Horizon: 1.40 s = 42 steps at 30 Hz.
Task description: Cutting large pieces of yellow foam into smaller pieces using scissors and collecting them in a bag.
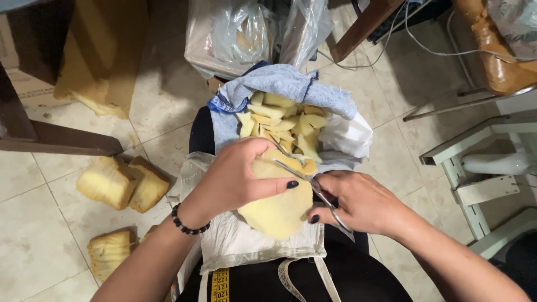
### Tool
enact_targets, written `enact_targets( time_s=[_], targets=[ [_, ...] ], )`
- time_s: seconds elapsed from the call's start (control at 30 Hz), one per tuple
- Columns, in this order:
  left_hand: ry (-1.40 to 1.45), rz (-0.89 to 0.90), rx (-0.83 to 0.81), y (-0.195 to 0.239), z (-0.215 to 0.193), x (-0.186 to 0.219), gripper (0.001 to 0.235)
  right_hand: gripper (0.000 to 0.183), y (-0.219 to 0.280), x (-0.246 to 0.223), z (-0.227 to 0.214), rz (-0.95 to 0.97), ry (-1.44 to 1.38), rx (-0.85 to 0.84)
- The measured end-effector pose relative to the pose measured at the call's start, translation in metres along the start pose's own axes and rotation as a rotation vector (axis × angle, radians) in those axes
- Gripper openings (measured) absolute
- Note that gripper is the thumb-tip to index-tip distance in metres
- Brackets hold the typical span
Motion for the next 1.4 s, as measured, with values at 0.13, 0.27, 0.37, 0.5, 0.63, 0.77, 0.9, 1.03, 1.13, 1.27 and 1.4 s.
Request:
enact_targets(
  time_s=[0.13, 0.27, 0.37, 0.5, 0.63, 0.77, 0.9, 1.03, 1.13, 1.27, 1.4],
  targets=[
    [0.113, -0.038, 0.025, 0.0, -0.005, -0.003, 0.044, 0.058, -0.004, 0.004, -0.003, -0.01, 0.003, 0.122],
    [0.179, 0.008, 0.093, -0.006, -0.007, -0.007, 0.042, 0.046, -0.006, 0.006, -0.003, -0.057, -0.096, 0.174],
    [0.177, -0.009, 0.111, -0.009, -0.007, -0.012, 0.046, 0.039, -0.005, 0.011, -0.004, -0.09, -0.164, 0.186],
    [0.226, -0.227, 0.08, 0.002, -0.024, 0.0, 0.053, 0.041, 0.008, 0.022, -0.004, -0.084, -0.177, -0.005],
    [0.197, 0.012, 0.203, 0.023, -0.037, 0.001, 0.059, 0.07, 0.021, -0.009, -0.01, -0.188, -0.251, -0.062],
    [0.282, 0.263, 0.407, 0.045, -0.028, -0.009, 0.062, 0.09, 0.023, -0.017, 0.006, -0.326, -0.475, 0.137],
    [0.028, 0.676, 0.459, 0.077, -0.023, 0.015, 0.014, 0.026, 0.02, 0.037, 0.04, -0.252, -0.675, 0.441],
    [-0.26, 0.819, 0.384, 0.099, -0.014, 0.032, 0.019, 0.063, 0.011, 0.018, 0.03, -0.253, -0.992, 0.492],
    [-0.287, 0.8, 0.293, 0.1, -0.014, 0.033, 0.02, 0.023, 0.014, 0.002, 0.022, -0.32, -1.37, 0.466],
    [-0.182, 0.651, 0.282, 0.096, -0.012, 0.032, 0.028, 0.054, 0.02, -0.004, 0.023, -0.18, -1.209, 0.533],
    [0.138, 0.313, 0.442, 0.085, -0.03, 0.029, 0.067, 0.056, 0.02, 0.005, 0.033, -0.339, -1.313, 0.636]
  ],
)
Point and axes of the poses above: each hand's wrist, its own y-axis away from the middle knuckle, its own z-axis out of the palm, x = y × z, the point moved 3 cm from there along -y, towards the middle knuckle, and after that the axes turned 9 degrees about -y, right-handed, at the moved point
